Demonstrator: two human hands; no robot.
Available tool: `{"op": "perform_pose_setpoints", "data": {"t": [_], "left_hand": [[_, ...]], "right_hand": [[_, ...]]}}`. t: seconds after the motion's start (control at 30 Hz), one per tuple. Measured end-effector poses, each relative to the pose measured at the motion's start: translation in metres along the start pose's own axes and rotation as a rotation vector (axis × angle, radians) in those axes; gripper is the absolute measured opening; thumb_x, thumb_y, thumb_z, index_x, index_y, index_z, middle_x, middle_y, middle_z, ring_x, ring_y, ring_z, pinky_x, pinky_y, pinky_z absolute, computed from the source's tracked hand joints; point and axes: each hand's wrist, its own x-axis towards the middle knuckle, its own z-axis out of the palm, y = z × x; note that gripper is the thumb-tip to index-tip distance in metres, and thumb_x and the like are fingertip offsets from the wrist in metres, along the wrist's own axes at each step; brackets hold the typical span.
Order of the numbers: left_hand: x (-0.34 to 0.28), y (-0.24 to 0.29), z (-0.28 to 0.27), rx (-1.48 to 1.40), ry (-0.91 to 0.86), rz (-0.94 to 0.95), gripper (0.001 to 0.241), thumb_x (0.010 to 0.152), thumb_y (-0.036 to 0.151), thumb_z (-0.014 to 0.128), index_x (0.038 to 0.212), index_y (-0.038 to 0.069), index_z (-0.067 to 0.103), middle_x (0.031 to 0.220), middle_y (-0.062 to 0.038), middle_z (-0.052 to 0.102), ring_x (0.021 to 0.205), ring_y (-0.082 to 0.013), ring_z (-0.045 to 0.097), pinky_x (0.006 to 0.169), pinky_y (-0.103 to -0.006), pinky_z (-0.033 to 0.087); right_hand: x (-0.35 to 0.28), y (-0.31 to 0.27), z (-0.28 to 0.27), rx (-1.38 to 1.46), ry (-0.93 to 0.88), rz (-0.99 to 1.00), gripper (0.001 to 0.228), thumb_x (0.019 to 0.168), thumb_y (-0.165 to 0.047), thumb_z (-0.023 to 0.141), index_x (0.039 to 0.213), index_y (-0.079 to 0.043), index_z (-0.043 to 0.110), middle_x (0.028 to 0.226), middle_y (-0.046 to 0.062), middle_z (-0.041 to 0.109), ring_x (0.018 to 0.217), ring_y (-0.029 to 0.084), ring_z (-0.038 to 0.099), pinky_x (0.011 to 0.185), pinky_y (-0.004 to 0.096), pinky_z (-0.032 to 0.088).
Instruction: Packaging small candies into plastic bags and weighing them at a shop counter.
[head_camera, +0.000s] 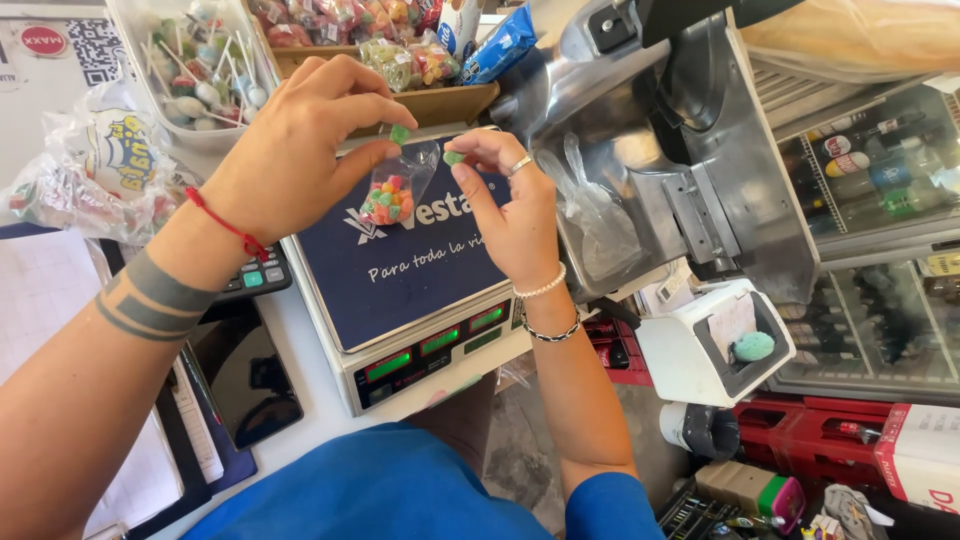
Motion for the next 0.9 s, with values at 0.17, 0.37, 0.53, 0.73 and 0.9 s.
{"op": "perform_pose_setpoints", "data": {"t": [0.17, 0.37, 0.53, 0.73, 0.9], "left_hand": [[0.004, 0.022, 0.004, -0.035, 0.025, 0.098, 0.021, 0.098, 0.002, 0.078, 0.117, 0.006, 0.073, 0.114, -0.015, 0.057, 0.100, -0.0350, 0.053, 0.089, -0.0474, 0.047], [0.002, 0.005, 0.013, 0.149, 0.025, -0.008, 0.020, 0.098, 0.014, 0.077, 0.118, 0.014, 0.078, 0.116, -0.010, 0.058, 0.102, -0.0340, 0.055, 0.089, -0.0510, 0.048], [0.009, -0.014, 0.028, 0.250, -0.079, -0.111, 0.025, 0.094, 0.018, 0.076, 0.119, 0.017, 0.078, 0.116, -0.010, 0.059, 0.106, -0.0368, 0.054, 0.085, -0.0553, 0.052], [0.000, -0.023, 0.039, 0.245, -0.130, -0.209, 0.026, 0.092, 0.025, 0.075, 0.118, 0.023, 0.076, 0.119, -0.002, 0.058, 0.114, -0.0309, 0.055, 0.084, -0.0458, 0.051], [-0.026, -0.012, 0.002, 0.077, -0.060, -0.208, 0.027, 0.100, 0.024, 0.069, 0.126, 0.016, 0.072, 0.122, -0.009, 0.060, 0.115, -0.0365, 0.059, 0.088, -0.0493, 0.050]], "right_hand": [[-0.012, 0.000, 0.012, 0.424, 0.025, 0.194, 0.016, 0.102, -0.020, 0.064, 0.112, -0.007, 0.064, 0.108, 0.009, 0.071, 0.093, 0.019, 0.075, 0.081, 0.026, 0.062], [-0.003, 0.013, 0.007, 0.244, 0.117, 0.213, 0.013, 0.097, -0.020, 0.071, 0.106, -0.010, 0.070, 0.105, 0.001, 0.071, 0.095, 0.013, 0.069, 0.079, 0.022, 0.060], [0.017, 0.014, 0.015, -0.116, 0.027, 0.041, 0.015, 0.097, -0.009, 0.068, 0.109, -0.018, 0.068, 0.107, -0.005, 0.071, 0.084, 0.012, 0.064, 0.075, 0.027, 0.048], [0.011, 0.035, 0.026, -0.195, 0.055, 0.083, 0.019, 0.093, -0.020, 0.078, 0.111, -0.020, 0.072, 0.104, 0.000, 0.077, 0.084, 0.012, 0.068, 0.077, 0.027, 0.054], [-0.006, 0.028, 0.011, -0.150, 0.091, 0.018, 0.012, 0.098, -0.017, 0.073, 0.110, -0.017, 0.072, 0.105, 0.000, 0.075, 0.085, 0.014, 0.068, 0.077, 0.028, 0.055]]}}
